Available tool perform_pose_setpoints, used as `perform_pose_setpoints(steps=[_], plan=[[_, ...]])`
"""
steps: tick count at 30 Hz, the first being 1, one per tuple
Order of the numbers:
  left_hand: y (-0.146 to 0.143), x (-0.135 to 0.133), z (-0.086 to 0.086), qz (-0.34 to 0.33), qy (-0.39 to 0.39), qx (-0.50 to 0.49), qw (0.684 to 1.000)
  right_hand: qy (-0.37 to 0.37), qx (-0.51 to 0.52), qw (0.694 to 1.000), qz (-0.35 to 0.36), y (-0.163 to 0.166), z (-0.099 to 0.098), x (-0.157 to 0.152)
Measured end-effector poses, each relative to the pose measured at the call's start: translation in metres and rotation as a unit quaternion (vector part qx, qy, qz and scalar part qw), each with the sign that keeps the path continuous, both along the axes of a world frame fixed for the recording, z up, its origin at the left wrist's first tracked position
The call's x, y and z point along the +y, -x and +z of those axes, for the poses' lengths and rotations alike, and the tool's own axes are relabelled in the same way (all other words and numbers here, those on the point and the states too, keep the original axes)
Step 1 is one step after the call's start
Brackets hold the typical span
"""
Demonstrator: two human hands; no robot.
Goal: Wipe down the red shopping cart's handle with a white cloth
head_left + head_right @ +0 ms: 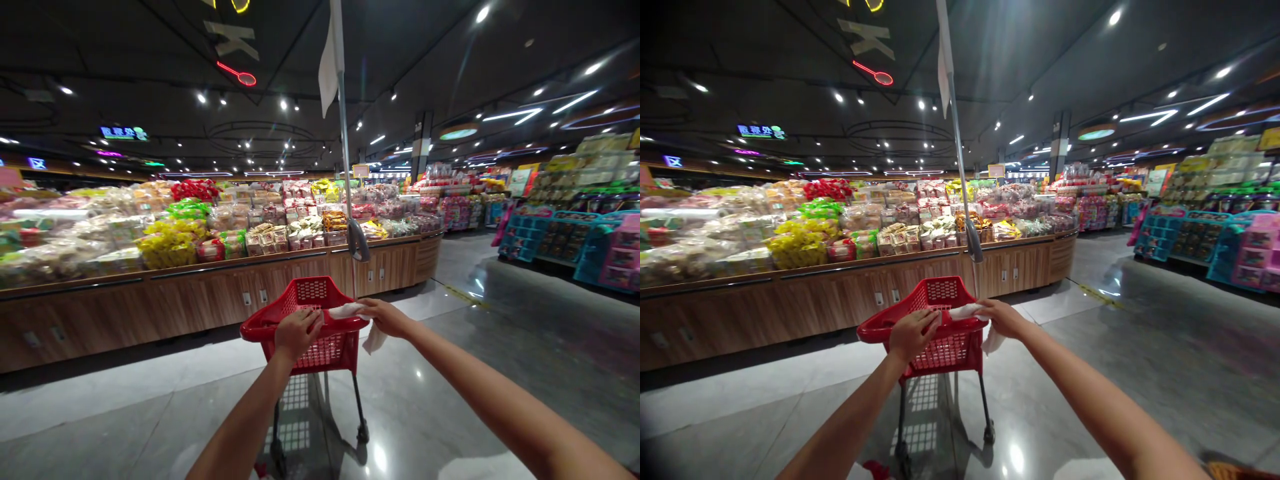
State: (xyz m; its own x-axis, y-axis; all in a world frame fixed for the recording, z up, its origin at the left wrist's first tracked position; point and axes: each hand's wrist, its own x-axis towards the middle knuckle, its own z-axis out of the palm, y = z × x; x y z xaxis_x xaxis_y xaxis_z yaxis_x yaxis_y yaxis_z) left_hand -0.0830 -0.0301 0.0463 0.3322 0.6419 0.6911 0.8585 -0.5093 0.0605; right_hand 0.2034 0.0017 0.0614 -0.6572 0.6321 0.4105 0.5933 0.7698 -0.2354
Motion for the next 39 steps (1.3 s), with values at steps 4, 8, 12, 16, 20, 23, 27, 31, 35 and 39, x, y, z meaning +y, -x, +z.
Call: perform_pose_setpoints(steps=[4,8,12,16,20,23,27,31,35,39], plan=[[0.007,0.003,0.008,0.016,0.048,-0.054,0.997,-0.011,0.071,0.997,-0.03,0.003,-0.018,0.001],[0.022,0.008,0.014,-0.009,0.088,-0.069,0.994,-0.022,0.137,0.99,-0.031,0.012,-0.032,-0.012],[0.042,0.017,0.019,-0.066,0.113,-0.053,0.99,-0.051,0.138,0.989,-0.009,0.018,-0.036,-0.022],[0.046,0.022,0.028,-0.068,0.098,-0.007,0.993,-0.069,0.161,0.984,0.005,0.012,-0.048,-0.019],[0.019,0.009,0.047,0.069,0.074,0.029,0.994,-0.096,0.199,0.975,-0.019,-0.01,-0.075,-0.016],[-0.024,-0.011,0.062,0.109,0.069,0.038,0.991,-0.082,0.225,0.968,-0.074,-0.032,-0.089,-0.015],[-0.093,-0.031,0.058,0.087,0.126,0.028,0.988,-0.067,0.286,0.941,-0.171,-0.041,-0.085,-0.011],[-0.137,-0.031,0.021,0.105,0.171,0.074,0.977,-0.041,0.287,0.951,-0.104,-0.014,-0.069,-0.003],[-0.134,-0.02,-0.013,0.084,0.09,0.106,0.987,0.021,0.283,0.958,-0.051,0.018,-0.071,0.007],[-0.107,-0.017,-0.019,0.044,0.037,0.09,0.994,0.063,0.25,0.966,-0.033,0.021,-0.081,0.015]])
